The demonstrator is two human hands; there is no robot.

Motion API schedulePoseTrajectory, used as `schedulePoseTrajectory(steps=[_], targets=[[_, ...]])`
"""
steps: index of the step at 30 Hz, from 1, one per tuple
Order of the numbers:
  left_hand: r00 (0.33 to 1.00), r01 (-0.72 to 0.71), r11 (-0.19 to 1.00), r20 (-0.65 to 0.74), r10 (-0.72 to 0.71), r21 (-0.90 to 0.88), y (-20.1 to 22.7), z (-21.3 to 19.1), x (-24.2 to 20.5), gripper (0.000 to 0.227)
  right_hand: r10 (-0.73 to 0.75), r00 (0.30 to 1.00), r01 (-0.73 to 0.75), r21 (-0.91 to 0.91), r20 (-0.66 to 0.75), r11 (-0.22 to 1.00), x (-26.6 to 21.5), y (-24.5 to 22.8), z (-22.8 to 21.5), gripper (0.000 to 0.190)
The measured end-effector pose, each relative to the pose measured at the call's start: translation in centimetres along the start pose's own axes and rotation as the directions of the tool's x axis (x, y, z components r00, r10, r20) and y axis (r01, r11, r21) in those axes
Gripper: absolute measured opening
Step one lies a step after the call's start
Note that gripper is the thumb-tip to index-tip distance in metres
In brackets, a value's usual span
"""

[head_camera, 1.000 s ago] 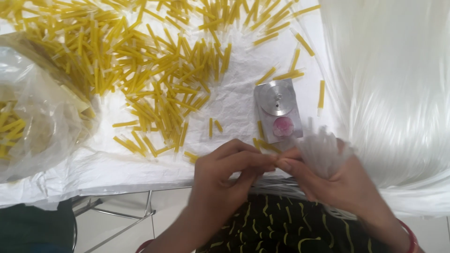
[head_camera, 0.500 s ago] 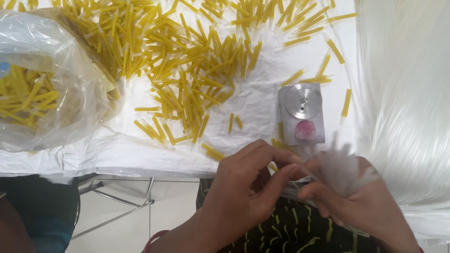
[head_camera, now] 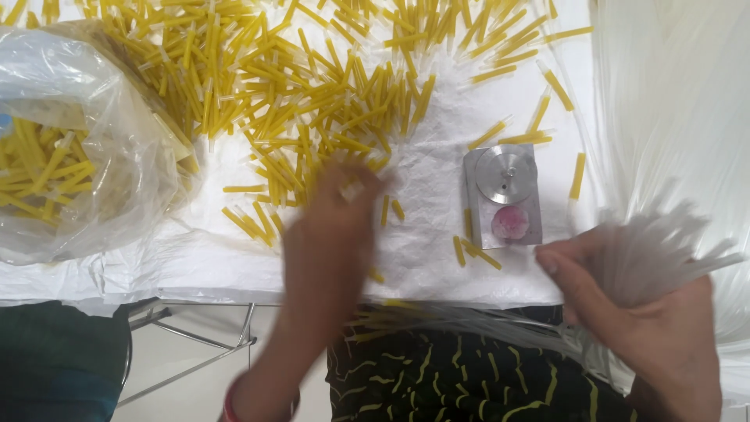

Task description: The person repeatedly picks a short yellow tube and a longer clear tube, inserts the yellow tube into the clear tube, and places the assembled pair on the table. The process is repeated continuously throughout the clip.

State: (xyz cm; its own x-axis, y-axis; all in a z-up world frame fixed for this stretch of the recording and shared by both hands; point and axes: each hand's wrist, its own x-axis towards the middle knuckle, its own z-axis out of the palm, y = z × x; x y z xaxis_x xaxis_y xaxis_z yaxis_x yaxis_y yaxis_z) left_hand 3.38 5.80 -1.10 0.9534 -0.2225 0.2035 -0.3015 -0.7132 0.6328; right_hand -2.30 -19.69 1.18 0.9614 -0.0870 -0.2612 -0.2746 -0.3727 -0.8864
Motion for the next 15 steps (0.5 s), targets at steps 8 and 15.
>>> schedulePoseTrajectory(steps=[8, 15], targets=[[0.997, 0.042, 0.978, -0.058, -0.055, -0.202, -1.2, -1.5, 4.0, 0.015, -0.016, 0.964, -0.071, -0.314, -0.266, 0.947, 1.5, -1.5, 0.2, 0.016], [0.996, 0.079, 0.8, 0.08, -0.039, -0.595, 2.1, 1.8, 0.5, 0.019, -0.122, 0.983, 0.064, -0.373, -0.136, 0.925, 1.1, -0.5, 0.6, 0.017]])
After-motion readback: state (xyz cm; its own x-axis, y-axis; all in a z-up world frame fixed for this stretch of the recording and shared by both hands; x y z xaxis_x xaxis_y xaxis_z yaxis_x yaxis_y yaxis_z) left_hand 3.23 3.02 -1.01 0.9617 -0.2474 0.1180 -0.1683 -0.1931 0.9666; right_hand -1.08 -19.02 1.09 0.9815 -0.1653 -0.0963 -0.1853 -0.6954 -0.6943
